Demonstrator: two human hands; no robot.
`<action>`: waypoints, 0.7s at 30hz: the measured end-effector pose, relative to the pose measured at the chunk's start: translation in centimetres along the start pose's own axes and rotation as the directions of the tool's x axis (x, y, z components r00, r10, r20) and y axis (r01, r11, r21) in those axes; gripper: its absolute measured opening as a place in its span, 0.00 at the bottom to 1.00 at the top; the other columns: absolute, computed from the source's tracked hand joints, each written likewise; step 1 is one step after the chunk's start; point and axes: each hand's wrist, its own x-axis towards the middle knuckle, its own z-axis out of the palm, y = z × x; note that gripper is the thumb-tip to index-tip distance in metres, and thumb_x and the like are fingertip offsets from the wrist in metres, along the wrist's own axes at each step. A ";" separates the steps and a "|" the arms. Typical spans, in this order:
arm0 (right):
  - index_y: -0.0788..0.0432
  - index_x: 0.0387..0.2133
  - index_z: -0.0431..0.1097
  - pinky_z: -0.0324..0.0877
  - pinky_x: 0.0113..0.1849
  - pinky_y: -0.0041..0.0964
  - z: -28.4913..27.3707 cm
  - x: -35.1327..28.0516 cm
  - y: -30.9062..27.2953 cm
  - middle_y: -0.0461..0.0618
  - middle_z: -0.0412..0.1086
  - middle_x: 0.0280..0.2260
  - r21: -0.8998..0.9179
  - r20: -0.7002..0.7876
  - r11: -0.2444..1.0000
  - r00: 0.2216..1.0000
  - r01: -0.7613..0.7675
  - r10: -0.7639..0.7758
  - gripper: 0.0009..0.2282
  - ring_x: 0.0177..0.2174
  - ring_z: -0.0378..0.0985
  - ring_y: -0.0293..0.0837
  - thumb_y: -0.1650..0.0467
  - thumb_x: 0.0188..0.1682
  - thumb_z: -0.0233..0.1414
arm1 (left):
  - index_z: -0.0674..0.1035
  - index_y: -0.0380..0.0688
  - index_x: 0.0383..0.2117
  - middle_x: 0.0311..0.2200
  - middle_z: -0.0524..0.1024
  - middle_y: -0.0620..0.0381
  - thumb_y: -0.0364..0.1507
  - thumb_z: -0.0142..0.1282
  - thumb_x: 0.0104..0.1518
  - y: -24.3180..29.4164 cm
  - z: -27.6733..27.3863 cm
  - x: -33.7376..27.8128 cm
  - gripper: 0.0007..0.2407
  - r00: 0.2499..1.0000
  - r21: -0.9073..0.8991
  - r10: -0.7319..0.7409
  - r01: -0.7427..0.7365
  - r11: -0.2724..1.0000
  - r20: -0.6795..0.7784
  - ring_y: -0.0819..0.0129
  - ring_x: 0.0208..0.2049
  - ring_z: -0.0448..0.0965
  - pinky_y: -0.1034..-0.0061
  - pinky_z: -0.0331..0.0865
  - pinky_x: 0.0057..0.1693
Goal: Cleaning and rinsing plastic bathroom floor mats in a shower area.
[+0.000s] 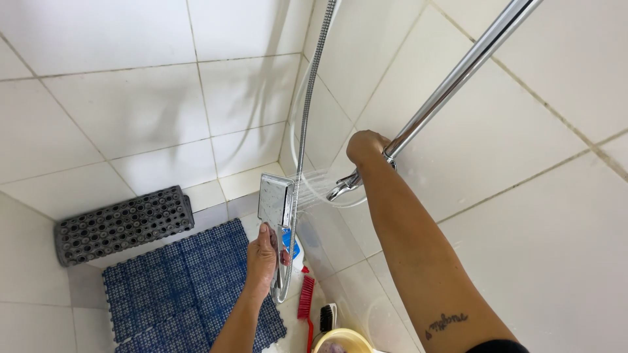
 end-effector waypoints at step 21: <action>0.68 0.42 0.78 0.68 0.38 0.56 -0.5 -2.4 -1.7 0.68 0.76 0.40 0.007 -0.062 0.988 0.986 -0.157 0.157 0.16 0.43 0.76 0.64 0.72 0.41 0.63 | 0.76 0.40 0.20 0.13 0.73 0.53 0.54 0.41 0.60 -0.1 -0.3 -0.3 0.27 0.999 -0.011 -0.046 0.046 0.999 -0.029 0.68 0.14 0.74 0.73 0.71 0.26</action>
